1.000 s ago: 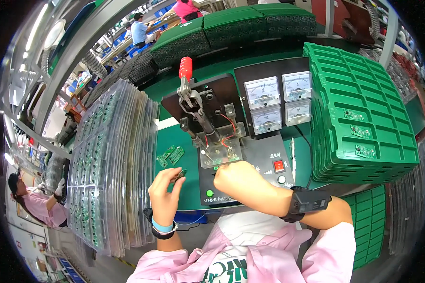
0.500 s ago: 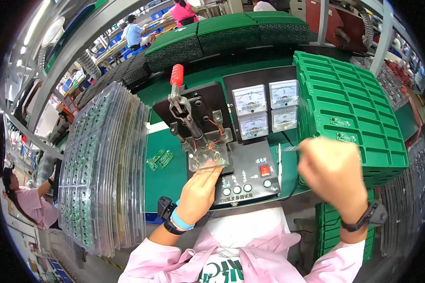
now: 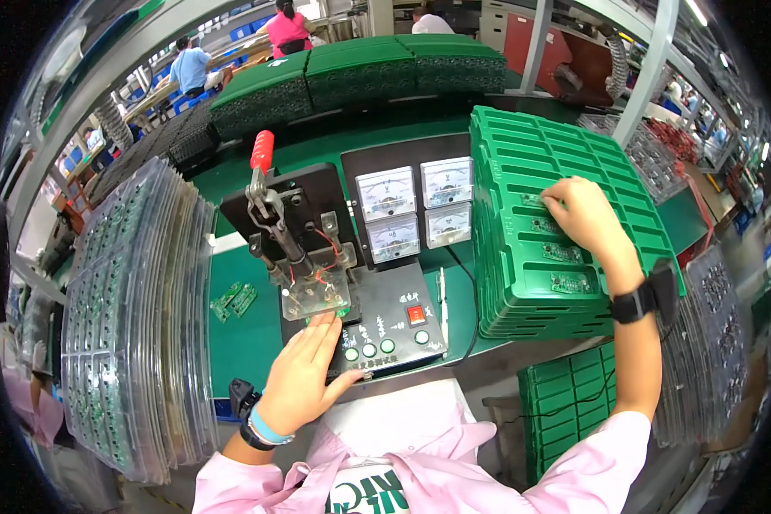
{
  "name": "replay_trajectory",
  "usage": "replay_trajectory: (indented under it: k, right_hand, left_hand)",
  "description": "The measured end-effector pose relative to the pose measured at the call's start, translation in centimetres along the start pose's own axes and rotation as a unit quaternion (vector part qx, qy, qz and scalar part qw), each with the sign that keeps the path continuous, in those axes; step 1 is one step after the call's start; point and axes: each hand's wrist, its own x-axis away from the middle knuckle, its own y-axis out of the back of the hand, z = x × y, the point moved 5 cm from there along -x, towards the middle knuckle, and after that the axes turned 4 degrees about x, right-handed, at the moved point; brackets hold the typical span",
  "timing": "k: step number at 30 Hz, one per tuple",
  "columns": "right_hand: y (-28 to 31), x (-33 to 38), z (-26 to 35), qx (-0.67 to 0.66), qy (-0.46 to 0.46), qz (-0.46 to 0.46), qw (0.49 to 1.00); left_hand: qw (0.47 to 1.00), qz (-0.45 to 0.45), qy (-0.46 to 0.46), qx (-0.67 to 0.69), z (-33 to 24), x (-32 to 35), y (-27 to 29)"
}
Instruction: The person picks up a circuit board from a pile, places it onto a testing machine, and pulls down a red lever. After pressing buttons on the machine, the person lifts the lever, removes the circuit board, and places it into a green tray.
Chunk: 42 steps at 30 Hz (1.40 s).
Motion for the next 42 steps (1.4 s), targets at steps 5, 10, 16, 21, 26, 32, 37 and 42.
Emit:
replay_trajectory:
  k: [5,10,16,21,26,32,37,42]
  right_hand:
    - [2.8,3.3,5.6,0.032,0.082,-0.091,0.992]
    - [0.7,9.1,15.6,-0.149,0.213,0.018,0.965]
    - [-7.2,12.3,23.7,-0.241,0.275,-0.055,0.929]
    - [-13.2,14.8,24.8,-0.058,0.191,-0.265,0.943]
    - [-16.0,15.8,24.9,-0.054,0.197,-0.395,0.896]
    - [-16.1,15.8,25.1,-0.024,0.200,-0.355,0.913]
    - [-15.9,16.0,25.1,-0.038,0.195,-0.344,0.918]
    - [-15.4,15.6,25.2,-0.045,0.196,-0.347,0.916]
  left_hand:
    - [0.977,-0.190,-0.088,0.035,-1.3,-1.8,7.5]
    - [0.971,-0.237,-0.022,0.009,1.5,-10.0,10.4]
    - [0.929,-0.228,-0.286,0.054,-1.4,-4.0,6.6]
    - [0.952,-0.229,-0.184,0.091,3.5,0.4,7.3]
    - [0.988,-0.129,-0.030,0.081,6.3,2.4,4.0]
    - [0.993,-0.101,-0.009,0.062,7.9,3.5,2.9]
    - [0.995,-0.091,0.027,0.008,7.7,2.8,2.8]
    - [0.998,0.012,0.029,-0.059,7.3,1.2,2.7]
